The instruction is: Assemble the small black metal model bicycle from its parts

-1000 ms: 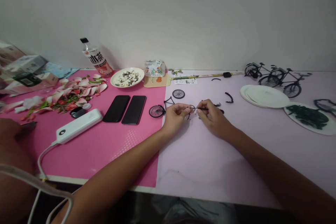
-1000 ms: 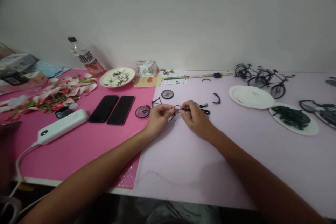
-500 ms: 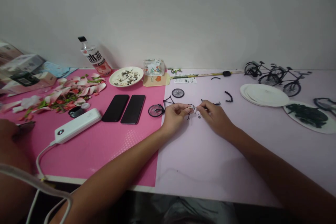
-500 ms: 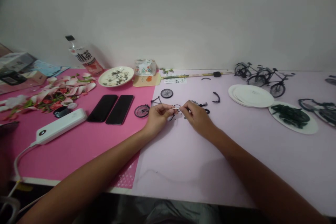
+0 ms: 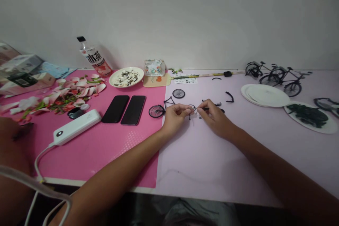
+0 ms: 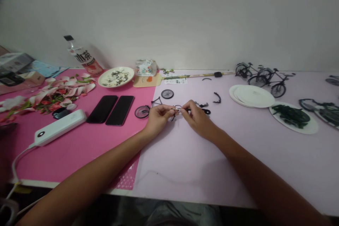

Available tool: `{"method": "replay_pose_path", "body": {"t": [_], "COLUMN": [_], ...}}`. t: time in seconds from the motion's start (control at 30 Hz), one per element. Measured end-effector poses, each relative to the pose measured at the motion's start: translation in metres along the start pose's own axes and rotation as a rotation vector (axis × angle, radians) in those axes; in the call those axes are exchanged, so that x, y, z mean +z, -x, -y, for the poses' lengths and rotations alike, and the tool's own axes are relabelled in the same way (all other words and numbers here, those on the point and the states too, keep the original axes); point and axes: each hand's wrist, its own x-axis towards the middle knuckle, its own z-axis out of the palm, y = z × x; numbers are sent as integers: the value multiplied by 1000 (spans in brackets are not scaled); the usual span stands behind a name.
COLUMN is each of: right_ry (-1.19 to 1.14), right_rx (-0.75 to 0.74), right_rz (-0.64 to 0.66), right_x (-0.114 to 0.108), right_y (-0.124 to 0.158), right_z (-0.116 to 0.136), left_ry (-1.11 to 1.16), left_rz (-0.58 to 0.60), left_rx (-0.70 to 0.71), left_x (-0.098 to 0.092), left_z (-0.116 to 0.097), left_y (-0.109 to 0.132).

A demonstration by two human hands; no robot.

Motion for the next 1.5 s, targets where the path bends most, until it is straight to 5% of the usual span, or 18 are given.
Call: {"method": "replay_pose_path", "body": {"t": [1.5], "right_ry": [-1], "right_rx": [62], "right_rz": [9], "right_x": [-2], "right_y": [-3], "right_z": [5], "left_ry": [59], "left_rz": [69], "left_rx": [-82], "left_x": [1], "left_z": [9], "left_y": [-1]}}
